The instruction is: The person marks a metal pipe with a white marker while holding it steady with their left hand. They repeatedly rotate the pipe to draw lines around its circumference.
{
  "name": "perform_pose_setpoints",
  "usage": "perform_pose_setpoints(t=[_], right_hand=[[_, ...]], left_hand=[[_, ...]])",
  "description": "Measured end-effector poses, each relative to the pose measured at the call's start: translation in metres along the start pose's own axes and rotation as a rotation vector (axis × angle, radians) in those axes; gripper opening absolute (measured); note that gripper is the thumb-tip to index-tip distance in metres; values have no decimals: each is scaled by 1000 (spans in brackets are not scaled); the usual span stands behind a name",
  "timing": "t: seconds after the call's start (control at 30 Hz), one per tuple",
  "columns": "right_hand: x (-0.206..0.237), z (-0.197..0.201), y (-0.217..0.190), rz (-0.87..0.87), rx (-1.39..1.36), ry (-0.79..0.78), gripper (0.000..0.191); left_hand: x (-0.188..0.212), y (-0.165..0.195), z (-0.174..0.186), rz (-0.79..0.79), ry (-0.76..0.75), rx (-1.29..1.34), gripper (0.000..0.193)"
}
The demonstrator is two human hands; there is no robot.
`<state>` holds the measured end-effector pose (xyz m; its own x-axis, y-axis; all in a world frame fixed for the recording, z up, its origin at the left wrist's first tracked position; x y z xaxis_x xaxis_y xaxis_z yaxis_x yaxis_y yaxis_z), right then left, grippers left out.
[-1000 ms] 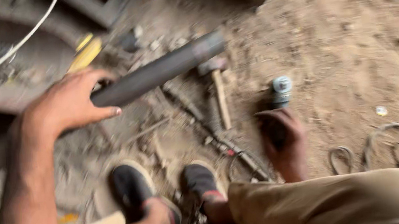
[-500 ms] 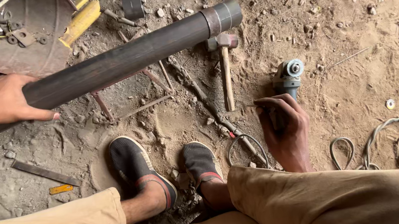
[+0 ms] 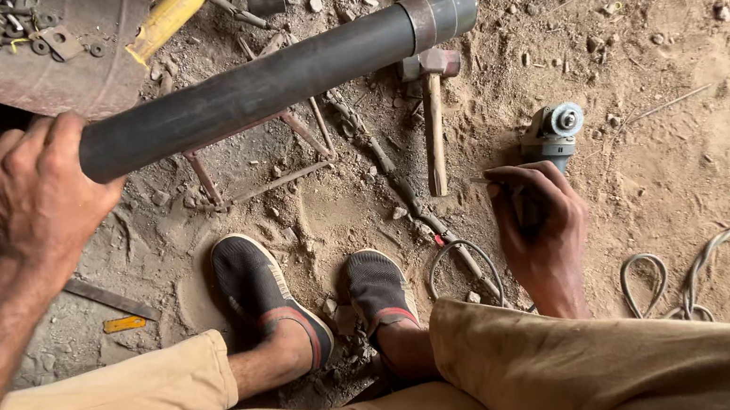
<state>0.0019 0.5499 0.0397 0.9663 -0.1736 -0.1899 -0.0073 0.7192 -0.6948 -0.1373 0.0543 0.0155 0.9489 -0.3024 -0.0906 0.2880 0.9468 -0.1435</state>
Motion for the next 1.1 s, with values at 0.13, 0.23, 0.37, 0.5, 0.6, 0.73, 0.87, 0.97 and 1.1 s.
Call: perform_pose_setpoints(t=[0.13,0.23,0.37,0.5,0.6,0.73,0.87,0.97,1.1], right_hand=[[3,-1,1,-7,40,8,14],[8,-1,3,-33,14,6,13],[7,-5,0,-40,33,-3,12],[5,-3,-13,-45,13,-5,13],[9,-1,-24,-78,9,-8,13],[11,-1,-30,-122,-1,-22,14],[11,-5,-28,-172,-15,-51,13],[11,-10,-28,-182,-21,-65,14],[10,-13,-30,-166,-23,-67,16]], left_hand=[[-20,8,32,-59,-148,105,100],[-29,50,79,-235,63,336,111],[-58,131,81,-269,105,642,89],[-108,214,73,-353,236,769,95],[-140,255,61,-327,230,791,96],[-147,275,58,-324,219,752,79],[-137,273,65,-302,206,738,62],[-130,272,76,-302,226,721,59],[-125,269,82,-293,220,718,60]])
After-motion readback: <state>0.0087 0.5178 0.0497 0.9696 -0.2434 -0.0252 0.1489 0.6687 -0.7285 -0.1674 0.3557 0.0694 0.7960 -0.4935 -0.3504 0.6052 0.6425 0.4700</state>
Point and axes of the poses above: each hand's wrist, its own x-axis away from the middle knuckle, its own z-axis out of the back of the hand, y = z × x, the point moved 8 cm from there along -x, towards the middle knuckle, and after that the axes turned 1 degree about y, right-handed, at the moved point
